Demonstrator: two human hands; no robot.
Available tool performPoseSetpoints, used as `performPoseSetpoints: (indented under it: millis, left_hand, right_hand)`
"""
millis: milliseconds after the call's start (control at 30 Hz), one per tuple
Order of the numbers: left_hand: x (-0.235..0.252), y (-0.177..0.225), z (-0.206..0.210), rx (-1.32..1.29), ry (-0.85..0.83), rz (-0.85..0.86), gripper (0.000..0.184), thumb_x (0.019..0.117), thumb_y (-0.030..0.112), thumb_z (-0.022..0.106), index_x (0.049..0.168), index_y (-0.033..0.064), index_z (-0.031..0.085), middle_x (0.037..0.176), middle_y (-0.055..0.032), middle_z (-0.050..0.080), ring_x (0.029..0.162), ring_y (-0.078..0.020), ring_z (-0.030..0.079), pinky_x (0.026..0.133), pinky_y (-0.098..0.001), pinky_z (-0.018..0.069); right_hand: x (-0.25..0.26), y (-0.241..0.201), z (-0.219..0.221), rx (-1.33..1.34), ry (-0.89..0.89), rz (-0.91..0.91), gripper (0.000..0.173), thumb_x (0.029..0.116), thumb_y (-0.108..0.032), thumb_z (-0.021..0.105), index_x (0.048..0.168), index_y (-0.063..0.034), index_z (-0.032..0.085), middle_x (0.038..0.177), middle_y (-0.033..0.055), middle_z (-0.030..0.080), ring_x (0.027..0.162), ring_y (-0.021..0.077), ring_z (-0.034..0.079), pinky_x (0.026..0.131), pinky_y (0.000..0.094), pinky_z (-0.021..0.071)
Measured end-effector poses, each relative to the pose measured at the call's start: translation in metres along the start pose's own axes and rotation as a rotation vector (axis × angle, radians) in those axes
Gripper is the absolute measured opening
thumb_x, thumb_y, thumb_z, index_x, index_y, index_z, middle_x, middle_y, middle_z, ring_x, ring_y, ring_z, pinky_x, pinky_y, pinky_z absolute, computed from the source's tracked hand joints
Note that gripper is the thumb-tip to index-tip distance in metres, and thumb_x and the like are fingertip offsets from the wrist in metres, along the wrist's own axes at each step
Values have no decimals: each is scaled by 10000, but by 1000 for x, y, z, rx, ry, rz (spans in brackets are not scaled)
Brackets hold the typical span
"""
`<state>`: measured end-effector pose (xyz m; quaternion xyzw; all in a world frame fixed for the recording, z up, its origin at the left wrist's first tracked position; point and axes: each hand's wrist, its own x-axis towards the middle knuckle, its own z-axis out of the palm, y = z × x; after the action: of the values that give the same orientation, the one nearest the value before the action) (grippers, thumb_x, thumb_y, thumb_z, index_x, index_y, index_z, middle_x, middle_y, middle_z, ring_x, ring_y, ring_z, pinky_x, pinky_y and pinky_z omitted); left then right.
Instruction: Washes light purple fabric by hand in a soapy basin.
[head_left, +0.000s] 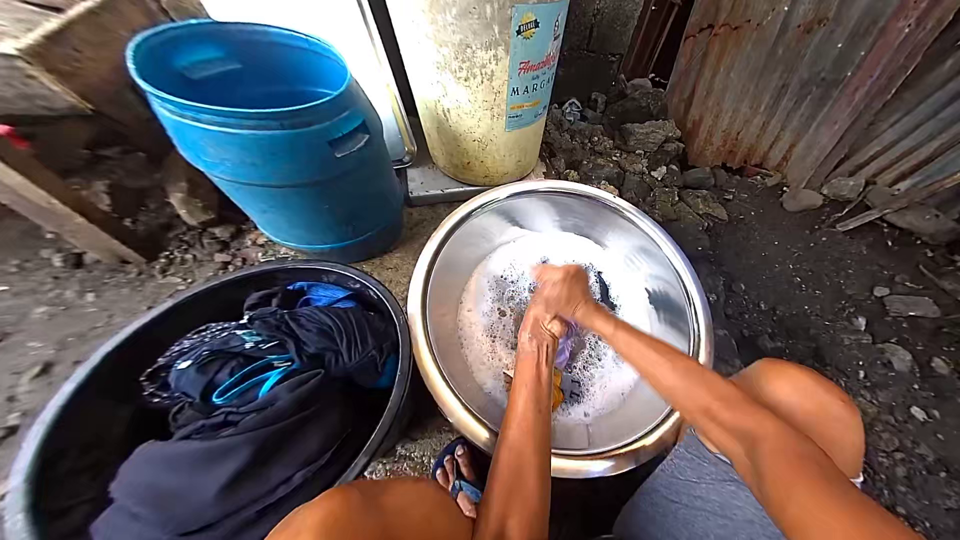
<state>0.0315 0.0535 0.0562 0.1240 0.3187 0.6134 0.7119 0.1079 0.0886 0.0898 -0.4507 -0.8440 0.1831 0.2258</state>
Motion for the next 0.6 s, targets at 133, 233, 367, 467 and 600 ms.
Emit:
performPoseSetpoints:
  millis: [133,233,367,467,600]
  left_hand:
    - [-5,20,28,74,-8,-68,377,1106,383,397,1090,92,636,875,-57,686,793,-140,679,707,-301,580]
    - [-1,40,2,105,-27,77,453,1114,417,343,1142,70,634,955,-76,721,900,-162,707,818,-349,600]
    - [2,52,-8,372,-53,232,215,1082,144,477,921,101,612,796,-1,653,751,-92,637,735,-289,556]
    - [7,51,-11,449,19,276,212,1071,104,496,938,56,654,785,-12,657,741,-91,640,732,-287,559]
    - [17,42,-10,457,216,271,265,1114,186,419,1056,25,622,860,-38,614,805,-102,609,777,-297,533]
  right_hand:
    - [38,86,-23,-149,193,408,536,1113,-357,376,973,39,708,972,297,707,989,495,686,796,669,513]
    - [43,93,-40,41,208,440,656,1104,-465,382,897,84,674,929,322,671,949,500,669,797,680,502]
    - [43,95,-54,470,290,452,642,1045,-591,457,842,-4,616,763,151,566,697,256,558,627,484,470]
    - [41,81,-58,727,290,407,572,1051,-588,446,1030,-61,665,893,83,625,805,153,595,732,390,528]
    - [41,41,-29,776,176,225,504,1107,-463,356,1085,-31,615,879,83,608,809,160,616,761,401,555]
